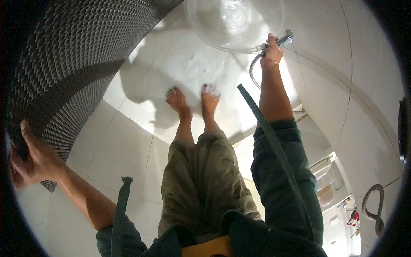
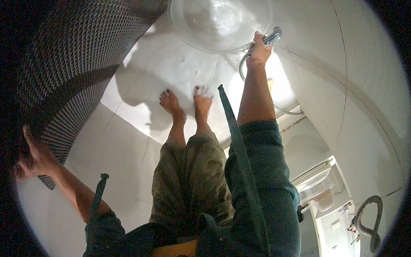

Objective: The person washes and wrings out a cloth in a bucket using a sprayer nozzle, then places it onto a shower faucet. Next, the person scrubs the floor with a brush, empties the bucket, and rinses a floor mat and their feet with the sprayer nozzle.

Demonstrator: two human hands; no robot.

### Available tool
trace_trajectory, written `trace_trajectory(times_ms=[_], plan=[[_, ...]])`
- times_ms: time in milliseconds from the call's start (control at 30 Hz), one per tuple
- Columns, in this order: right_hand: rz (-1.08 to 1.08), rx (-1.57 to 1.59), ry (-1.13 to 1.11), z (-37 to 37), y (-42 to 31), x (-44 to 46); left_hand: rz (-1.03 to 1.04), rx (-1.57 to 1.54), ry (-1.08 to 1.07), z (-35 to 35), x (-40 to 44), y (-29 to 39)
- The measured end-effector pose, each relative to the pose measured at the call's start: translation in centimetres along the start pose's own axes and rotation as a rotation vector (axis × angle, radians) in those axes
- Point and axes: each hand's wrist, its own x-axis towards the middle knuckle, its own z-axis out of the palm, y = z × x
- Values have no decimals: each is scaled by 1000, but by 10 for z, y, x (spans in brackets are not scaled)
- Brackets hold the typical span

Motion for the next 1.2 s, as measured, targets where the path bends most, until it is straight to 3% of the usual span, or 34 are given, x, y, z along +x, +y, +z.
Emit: trace_trajectory(times_ms=[67, 133, 167, 200, 267, 333, 367, 400, 433, 500, 533, 600, 633, 733, 800, 867, 1000, 1067, 1200], plan=[[16, -153, 48, -3, 0, 3, 75, 7, -92, -2, 3, -1], [-182, -323, 203, -12, 5, 12, 113, 10, 43, 1, 4, -5], [-152, -520, 256, -8, -19, -13, 101, 7, 43, 3, 6, 1], [-123, -488, 276, -9, -33, -31, -25, -159, 67, 5, 12, 13], [-153, -446, 119, -23, -43, -64, -154, -320, 100, 0, 20, 28], [-41, -198, -430, -66, -16, -90, -105, -67, -64, -10, 21, 43], [145, -647, -540, -61, -22, -115, -79, 57, -147, -12, 19, 45], [-59, -721, -656, -86, 35, -132, -80, 54, -150, -10, 15, 42], [61, -834, -894, -62, 15, -165, -131, 10, -117, -4, 10, 37], [-46, -1062, -957, -9, -12, -225, -147, -20, -142, -7, 16, 41], [-107, -1395, -1078, 9, -12, -234, -147, -18, -143, -9, 20, 43], [-305, -1406, -1109, 15, 21, -241, -172, -70, -123, -7, 25, 47], [-302, -1403, -1110, 17, 32, -238, -180, -97, -115, -6, 26, 48], [-275, -1417, -803, 38, 34, -228, -206, -183, -93, -3, 25, 46], [-334, -1413, -880, 44, 27, -225, -222, -212, -98, -4, 26, 51], [-406, -1434, -933, 42, 23, -227, -417, -374, -79, -9, 33, 65], [-537, -1449, -951, 40, 13, -219, -360, -240, -102, -25, 46, 76], [-510, -1492, -960, 42, 12, -216, -317, -112, -213, -30, 48, 78], [-553, -1446, -975, 42, 9, -217, -316, -101, -223, -36, 51, 81]])
